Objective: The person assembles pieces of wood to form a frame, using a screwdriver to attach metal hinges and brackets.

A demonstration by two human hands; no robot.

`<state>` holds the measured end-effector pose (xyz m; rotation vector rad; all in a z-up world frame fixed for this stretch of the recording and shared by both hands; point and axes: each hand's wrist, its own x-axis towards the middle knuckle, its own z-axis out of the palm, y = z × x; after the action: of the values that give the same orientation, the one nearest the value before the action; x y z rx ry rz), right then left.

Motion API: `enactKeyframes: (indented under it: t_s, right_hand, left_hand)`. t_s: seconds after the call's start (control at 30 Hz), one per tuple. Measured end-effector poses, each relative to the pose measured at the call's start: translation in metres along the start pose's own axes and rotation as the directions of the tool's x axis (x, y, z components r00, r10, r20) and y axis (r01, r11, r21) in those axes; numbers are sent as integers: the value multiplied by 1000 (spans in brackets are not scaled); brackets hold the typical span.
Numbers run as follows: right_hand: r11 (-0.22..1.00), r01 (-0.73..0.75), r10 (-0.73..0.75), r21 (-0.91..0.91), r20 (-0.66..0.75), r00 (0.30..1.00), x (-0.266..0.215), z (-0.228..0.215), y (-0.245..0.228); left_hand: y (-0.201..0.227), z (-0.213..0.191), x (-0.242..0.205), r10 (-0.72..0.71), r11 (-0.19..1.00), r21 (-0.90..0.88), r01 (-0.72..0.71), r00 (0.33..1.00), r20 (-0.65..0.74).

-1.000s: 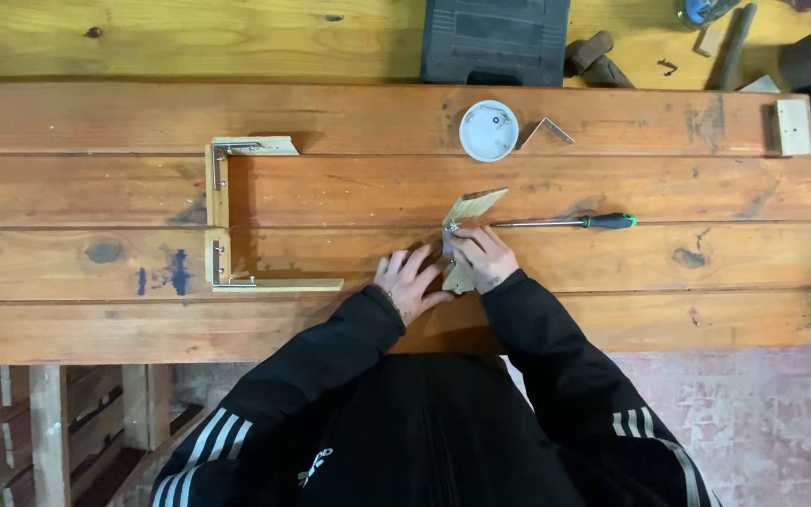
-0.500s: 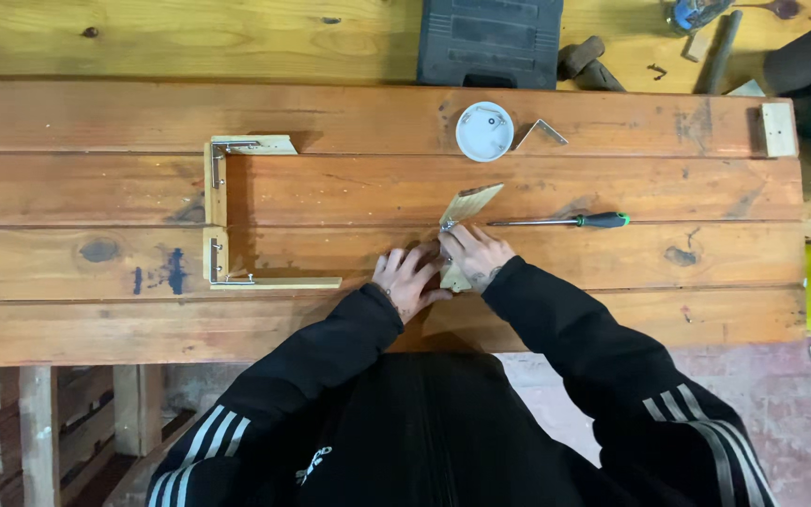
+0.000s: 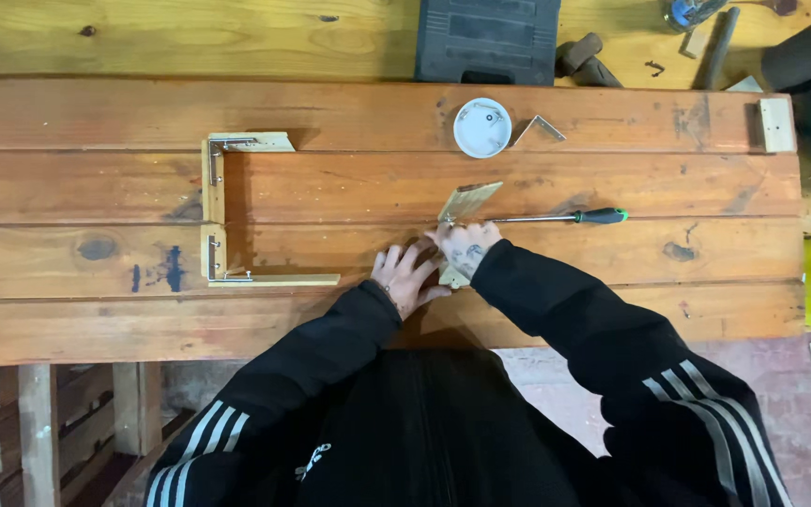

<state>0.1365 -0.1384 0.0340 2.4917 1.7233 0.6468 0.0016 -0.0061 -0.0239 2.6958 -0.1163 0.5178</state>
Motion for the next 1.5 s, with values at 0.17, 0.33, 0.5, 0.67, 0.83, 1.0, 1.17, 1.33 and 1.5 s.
enactKeyframes:
  t_s: [0.17, 0.33, 0.5, 0.67, 0.83, 1.0, 1.17, 1.33, 1.5]
  right_hand:
    - [933, -277, 346, -227, 366, 864, -96, 114, 0]
    - [850, -491, 452, 193, 211, 867, -144, 56, 162]
    - [808, -574, 523, 132, 285, 803, -199, 60, 190]
    - [726, -625, 550, 288, 302, 779, -242, 60, 202]
    - [169, -633, 691, 755, 367, 622, -207, -47, 176]
    - [-138, -158, 850, 978, 199, 487, -139, -103, 122]
    - [-131, 36, 782, 991, 81, 617, -137, -72, 115]
    - [-77, 42, 763, 996, 32, 646, -127, -79, 114]
    - [-87, 86, 822, 993, 23, 568, -133, -89, 113]
  left_hand:
    - [4, -13, 6, -2, 999, -32, 4, 998, 56]
    - [7, -10, 14, -35, 995, -86, 39, 998, 47]
    - [-4, 27, 19, 37, 976, -213, -53, 996, -78]
    - [-2, 63, 12, -224, 867, -400, 298, 949, 223]
    - [-2, 25, 34, -251, 792, -411, 451, 855, 454]
    - [-5, 37, 27, -223, 757, -495, 426, 881, 417]
    - [-4, 46, 27, -360, 643, -464, 609, 776, 518]
    - [-22, 77, 21, -328, 649, -422, 633, 734, 595]
    - [-25, 87, 20, -330, 657, -433, 618, 751, 572]
